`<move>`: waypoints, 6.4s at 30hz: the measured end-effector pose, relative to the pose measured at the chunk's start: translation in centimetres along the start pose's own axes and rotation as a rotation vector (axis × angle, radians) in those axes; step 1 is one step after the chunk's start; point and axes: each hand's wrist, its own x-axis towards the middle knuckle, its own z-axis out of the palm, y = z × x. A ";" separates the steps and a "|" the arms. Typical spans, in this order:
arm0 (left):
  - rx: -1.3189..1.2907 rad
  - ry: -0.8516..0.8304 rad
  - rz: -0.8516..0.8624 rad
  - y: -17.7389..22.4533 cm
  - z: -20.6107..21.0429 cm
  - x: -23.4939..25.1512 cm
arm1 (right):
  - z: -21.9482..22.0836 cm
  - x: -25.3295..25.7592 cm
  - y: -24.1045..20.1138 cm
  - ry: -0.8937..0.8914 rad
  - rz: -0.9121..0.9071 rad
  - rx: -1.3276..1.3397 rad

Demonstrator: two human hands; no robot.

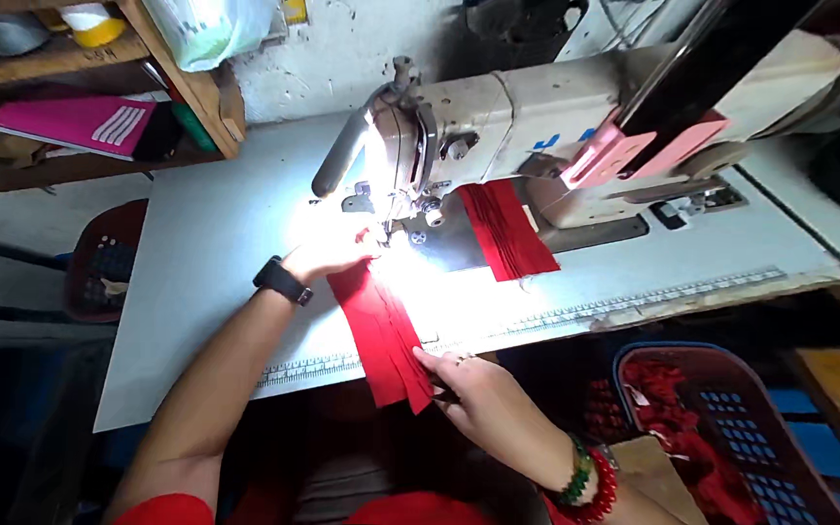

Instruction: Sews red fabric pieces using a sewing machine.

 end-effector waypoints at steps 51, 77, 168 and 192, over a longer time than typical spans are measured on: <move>-0.102 0.109 -0.192 1.7 0.7 -2.5 | -1.1 6.1 3.6 -0.137 -0.231 -0.055; -0.209 0.152 -0.130 2.1 0.5 -3.2 | -1.0 5.7 3.3 -0.144 -0.228 -0.112; 0.490 0.138 0.137 -0.7 5.5 -4.2 | 0.6 5.8 2.0 0.018 -0.058 -0.252; 0.350 0.178 0.324 2.0 7.4 -7.0 | -0.6 4.9 4.2 -0.064 -0.079 -0.032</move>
